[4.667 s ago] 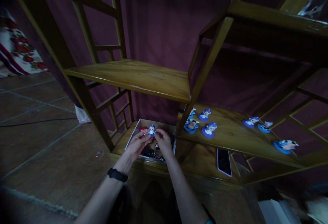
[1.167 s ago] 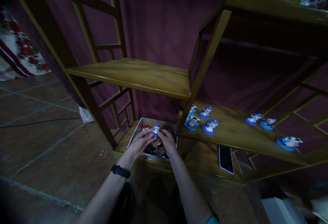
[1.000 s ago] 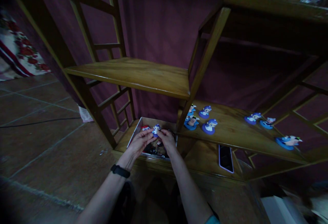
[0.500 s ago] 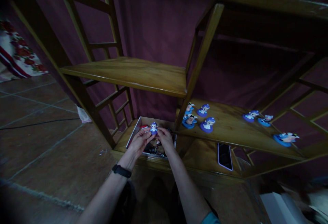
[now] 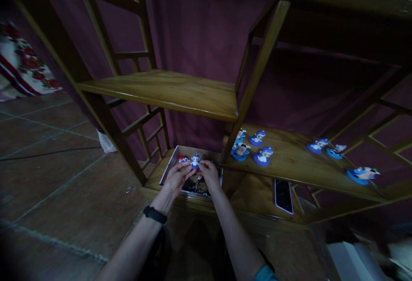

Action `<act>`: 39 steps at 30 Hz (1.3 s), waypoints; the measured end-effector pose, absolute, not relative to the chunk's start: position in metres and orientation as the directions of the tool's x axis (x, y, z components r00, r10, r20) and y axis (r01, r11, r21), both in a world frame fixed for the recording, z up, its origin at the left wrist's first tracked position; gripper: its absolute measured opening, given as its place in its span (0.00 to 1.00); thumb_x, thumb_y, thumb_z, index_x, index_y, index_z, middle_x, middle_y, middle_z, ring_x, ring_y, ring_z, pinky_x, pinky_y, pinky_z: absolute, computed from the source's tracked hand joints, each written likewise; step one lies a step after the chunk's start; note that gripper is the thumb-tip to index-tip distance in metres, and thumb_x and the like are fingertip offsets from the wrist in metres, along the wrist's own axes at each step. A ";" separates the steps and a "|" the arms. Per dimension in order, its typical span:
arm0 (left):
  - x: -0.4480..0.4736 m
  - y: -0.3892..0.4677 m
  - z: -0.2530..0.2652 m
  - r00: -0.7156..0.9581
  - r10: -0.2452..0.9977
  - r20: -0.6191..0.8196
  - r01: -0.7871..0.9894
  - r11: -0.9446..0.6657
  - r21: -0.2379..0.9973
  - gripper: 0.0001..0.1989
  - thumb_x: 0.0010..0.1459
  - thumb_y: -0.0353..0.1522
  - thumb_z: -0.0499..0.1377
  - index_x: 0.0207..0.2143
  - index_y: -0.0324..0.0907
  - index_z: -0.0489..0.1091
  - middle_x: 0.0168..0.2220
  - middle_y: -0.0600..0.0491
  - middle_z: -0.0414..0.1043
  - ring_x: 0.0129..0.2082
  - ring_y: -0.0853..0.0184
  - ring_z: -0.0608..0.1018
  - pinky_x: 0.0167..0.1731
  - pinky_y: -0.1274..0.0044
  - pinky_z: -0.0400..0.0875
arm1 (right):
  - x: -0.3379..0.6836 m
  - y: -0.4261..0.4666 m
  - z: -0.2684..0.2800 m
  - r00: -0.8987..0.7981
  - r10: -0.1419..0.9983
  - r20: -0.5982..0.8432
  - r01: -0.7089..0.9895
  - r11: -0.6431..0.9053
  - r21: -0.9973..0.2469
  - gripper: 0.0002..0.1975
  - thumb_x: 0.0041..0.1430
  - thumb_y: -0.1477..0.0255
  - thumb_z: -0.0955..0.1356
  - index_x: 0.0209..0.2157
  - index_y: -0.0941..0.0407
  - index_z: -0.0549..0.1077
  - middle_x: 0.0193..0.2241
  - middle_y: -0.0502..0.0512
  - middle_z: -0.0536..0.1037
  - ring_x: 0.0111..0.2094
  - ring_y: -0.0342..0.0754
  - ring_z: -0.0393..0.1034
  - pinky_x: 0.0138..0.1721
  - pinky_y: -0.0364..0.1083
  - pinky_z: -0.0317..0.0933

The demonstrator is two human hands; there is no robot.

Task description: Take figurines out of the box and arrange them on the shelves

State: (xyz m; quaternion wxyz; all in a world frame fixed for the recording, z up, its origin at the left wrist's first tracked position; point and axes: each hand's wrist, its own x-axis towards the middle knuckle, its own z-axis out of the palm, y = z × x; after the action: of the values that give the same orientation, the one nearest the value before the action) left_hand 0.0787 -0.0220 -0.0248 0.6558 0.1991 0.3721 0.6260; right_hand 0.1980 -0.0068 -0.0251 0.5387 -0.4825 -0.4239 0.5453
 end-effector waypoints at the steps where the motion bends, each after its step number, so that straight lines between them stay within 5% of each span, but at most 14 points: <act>1: 0.079 -0.022 -0.025 -0.063 0.968 -0.242 -0.674 0.138 0.726 0.09 0.44 0.18 0.61 0.30 0.33 0.71 0.28 0.48 0.75 0.30 0.67 0.78 0.37 0.73 0.74 | 0.198 -0.007 -0.026 0.048 0.996 -0.069 -0.173 -0.060 -0.983 0.15 0.40 0.60 0.70 0.27 0.57 0.73 0.26 0.50 0.75 0.26 0.45 0.70 0.30 0.46 0.67; 19: 0.070 -0.018 -0.027 0.009 0.962 -0.273 -0.691 0.203 0.694 0.13 0.48 0.16 0.56 0.36 0.33 0.71 0.35 0.45 0.75 0.32 0.68 0.77 0.37 0.77 0.74 | 0.189 -0.011 -0.021 0.042 0.992 -0.118 -0.225 -0.106 -0.969 0.14 0.42 0.64 0.69 0.32 0.56 0.70 0.31 0.50 0.74 0.29 0.44 0.70 0.31 0.44 0.67; 39: 0.069 -0.019 -0.023 0.022 0.960 -0.280 -0.717 0.211 0.664 0.17 0.44 0.14 0.58 0.36 0.35 0.71 0.34 0.48 0.75 0.32 0.70 0.77 0.35 0.80 0.73 | 0.188 -0.008 -0.034 -0.023 0.999 0.041 -0.160 0.036 -0.986 0.21 0.40 0.68 0.71 0.41 0.55 0.70 0.38 0.52 0.74 0.34 0.46 0.69 0.35 0.44 0.64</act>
State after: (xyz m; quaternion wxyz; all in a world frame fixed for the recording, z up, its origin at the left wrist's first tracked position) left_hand 0.0693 -0.0189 -0.0227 0.6940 0.1722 0.3517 0.6042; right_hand 0.1878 -0.0078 -0.0336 0.5414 -0.4419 -0.4744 0.5353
